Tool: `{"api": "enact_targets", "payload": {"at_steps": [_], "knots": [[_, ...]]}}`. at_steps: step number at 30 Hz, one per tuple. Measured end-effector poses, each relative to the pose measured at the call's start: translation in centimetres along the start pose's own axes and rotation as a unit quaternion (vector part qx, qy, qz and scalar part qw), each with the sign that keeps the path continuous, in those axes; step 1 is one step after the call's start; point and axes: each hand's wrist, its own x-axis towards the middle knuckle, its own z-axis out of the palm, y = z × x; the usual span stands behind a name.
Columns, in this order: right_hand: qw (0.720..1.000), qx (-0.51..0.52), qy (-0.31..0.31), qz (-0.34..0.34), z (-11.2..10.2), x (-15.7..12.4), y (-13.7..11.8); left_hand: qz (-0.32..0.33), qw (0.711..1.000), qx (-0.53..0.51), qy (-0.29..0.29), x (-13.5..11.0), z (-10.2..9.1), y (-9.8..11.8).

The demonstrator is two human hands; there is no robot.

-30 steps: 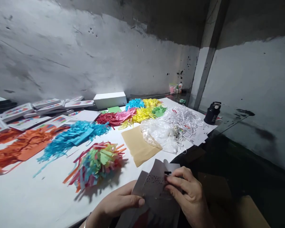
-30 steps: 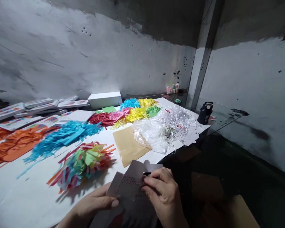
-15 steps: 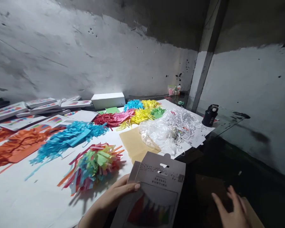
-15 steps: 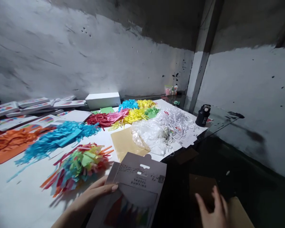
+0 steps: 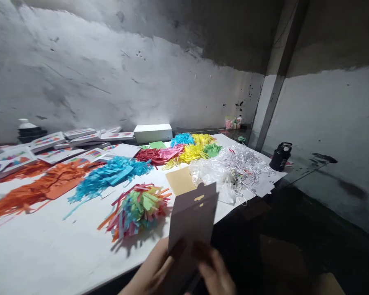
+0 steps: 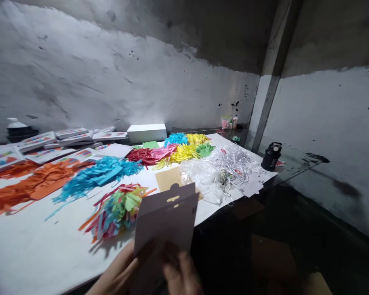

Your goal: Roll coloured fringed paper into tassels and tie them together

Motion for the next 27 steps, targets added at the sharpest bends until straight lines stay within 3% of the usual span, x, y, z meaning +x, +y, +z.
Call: {"api": "enact_targets", "payload": {"at_steps": [4, 6, 8, 11, 16, 19, 22, 27], "knots": [[0.99, -0.048, 0.033, -0.131, -2.4, 4.0, 1.0, 0.025, 0.991, 0.076, -0.103, -0.6, -3.3, 1.6], [0.98, -0.042, 0.03, -0.191, -3.2, 5.8, 1.2, 0.035, 0.989, 0.087, -0.117, -1.0, -3.8, 1.9], [0.981, -0.024, 0.029, -0.189, -3.5, 6.9, 0.9, 0.04, 0.988, 0.095, -0.117, -1.3, -4.0, 1.7], [0.981, -0.053, 0.023, -0.185, -2.9, 6.8, 0.5, 0.043, 0.989, 0.105, -0.099, -1.5, -4.1, 0.4], [0.947, -0.109, -0.012, -0.301, -1.0, 4.6, 1.2, 0.049, 0.991, 0.092, -0.082, -1.9, -4.3, -1.1], [0.952, -0.096, -0.039, -0.288, -0.7, 4.4, 1.4, 0.04, 0.99, 0.083, -0.105, -2.1, -4.3, -1.1], [0.968, -0.074, -0.023, -0.237, -0.8, 5.3, 1.1, 0.021, 0.989, 0.09, -0.113, -2.2, -4.3, -1.0], [0.961, -0.052, -0.018, -0.27, -0.7, 6.3, 0.4, 0.019, 0.99, 0.097, -0.101, -2.2, -4.9, -1.0]]}}
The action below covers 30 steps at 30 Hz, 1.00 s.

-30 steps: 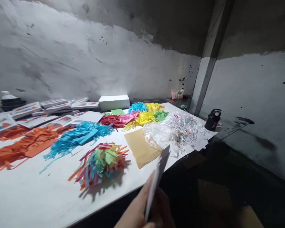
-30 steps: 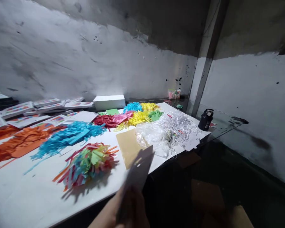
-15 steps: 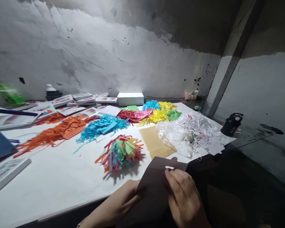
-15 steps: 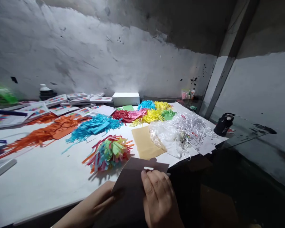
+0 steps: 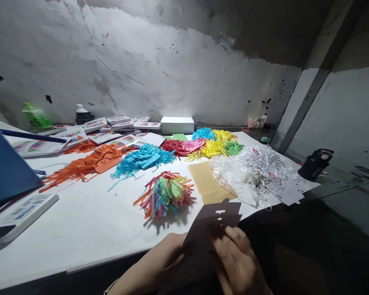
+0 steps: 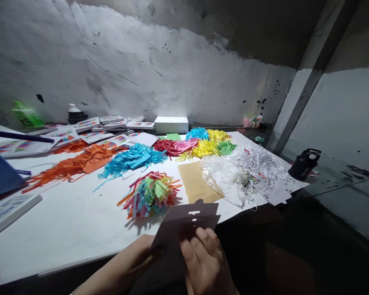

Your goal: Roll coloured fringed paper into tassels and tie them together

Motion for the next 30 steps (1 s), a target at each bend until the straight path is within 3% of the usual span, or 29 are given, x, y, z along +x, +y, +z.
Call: {"api": "enact_targets", "payload": {"at_steps": [8, 17, 23, 27, 30], "knots": [[1.0, 0.021, -0.008, -0.001, 0.8, 0.1, 0.3, -0.013, 1.0, 0.023, 0.001, -0.2, 0.0, -0.5], [0.995, 0.065, -0.033, 0.065, 0.9, 0.8, 1.0, -0.058, 0.995, 0.076, -0.012, 0.2, -0.1, -0.4], [0.997, 0.027, -0.06, 0.045, 1.8, 0.3, 0.7, -0.033, 0.998, 0.054, -0.006, 0.3, -0.4, -0.6], [0.994, 0.052, -0.038, 0.085, 2.3, -0.1, 0.9, -0.028, 0.998, 0.05, 0.011, 0.2, -0.4, -1.0], [0.989, 0.075, -0.065, 0.107, 2.4, 0.1, 1.2, -0.016, 0.999, 0.051, 0.005, 0.1, -0.2, -1.2]]}}
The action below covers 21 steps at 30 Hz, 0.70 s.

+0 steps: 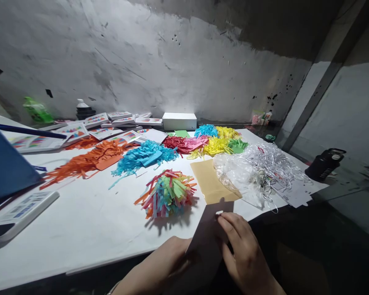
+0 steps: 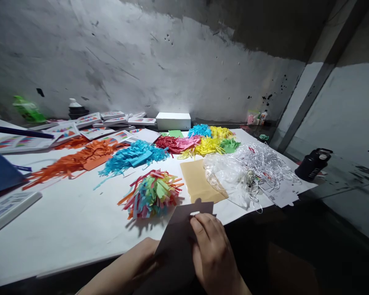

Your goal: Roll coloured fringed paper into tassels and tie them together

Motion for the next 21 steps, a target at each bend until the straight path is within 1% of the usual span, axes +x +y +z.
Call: {"api": "enact_targets", "payload": {"at_steps": [3, 5, 6, 7, 8, 9, 11, 12, 14, 15, 16, 17, 18, 19, 20, 21], "knots": [[0.999, 0.036, -0.027, 0.012, -0.2, 0.1, 0.1, 0.012, 1.0, -0.003, -0.007, -0.1, -0.1, -0.1], [0.997, 0.074, -0.023, 0.025, -0.6, 0.1, 0.2, 0.02, 1.0, -0.012, 0.006, -0.1, -0.2, -0.2], [0.994, 0.098, -0.037, 0.044, -1.0, 0.1, 0.2, 0.022, 0.999, -0.02, 0.013, -0.1, -0.4, -0.1], [0.986, 0.129, -0.072, 0.075, -1.3, 0.1, 0.3, 0.023, 0.999, -0.029, 0.016, -0.1, -0.5, -0.1], [0.971, 0.164, -0.128, 0.116, -1.7, 0.2, 0.3, 0.021, 0.999, -0.038, 0.015, 0.0, -0.6, -0.1], [0.948, 0.195, -0.194, 0.161, -2.0, 0.3, 0.5, 0.019, 0.999, -0.047, 0.01, 0.0, -0.6, -0.1], [0.889, 0.231, -0.316, 0.237, -2.4, 0.7, 0.9, 0.014, 0.998, -0.058, -0.004, 0.2, -0.6, -0.4], [0.858, 0.248, -0.372, 0.253, -2.4, 0.9, 1.2, 0.017, 0.998, -0.06, -0.017, 0.3, -0.4, -0.7], [0.792, 0.284, -0.475, 0.258, -2.3, 1.4, 1.9, 0.028, 0.997, -0.053, -0.038, 0.5, 0.2, -1.7], [0.76, 0.305, -0.512, 0.258, -2.2, 1.7, 2.2, 0.031, 0.998, -0.041, -0.023, 0.6, 0.6, -2.3], [0.74, 0.324, -0.529, 0.26, -2.2, 2.0, 2.5, 0.025, 0.999, -0.018, 0.021, 0.6, 1.1, -3.0], [0.743, 0.335, -0.518, 0.259, -2.2, 2.3, 2.7, 0.014, 0.996, 0.018, 0.089, 0.6, 1.7, -3.6], [0.768, 0.337, -0.481, 0.255, -2.4, 2.7, 2.8, 0.005, 0.984, 0.069, 0.162, 0.6, 2.4, -4.2], [0.799, 0.339, -0.434, 0.239, -2.7, 3.0, 2.8, 0.006, 0.965, 0.126, 0.229, 0.5, 3.1, -4.6], [0.826, 0.342, -0.395, 0.21, -3.1, 3.4, 2.6, 0.017, 0.945, 0.182, 0.272, 0.5, 3.7, -5.0], [0.841, 0.345, -0.376, 0.178, -3.5, 3.6, 2.4, 0.033, 0.931, 0.226, 0.286, 0.4, 4.4, -5.2]]}}
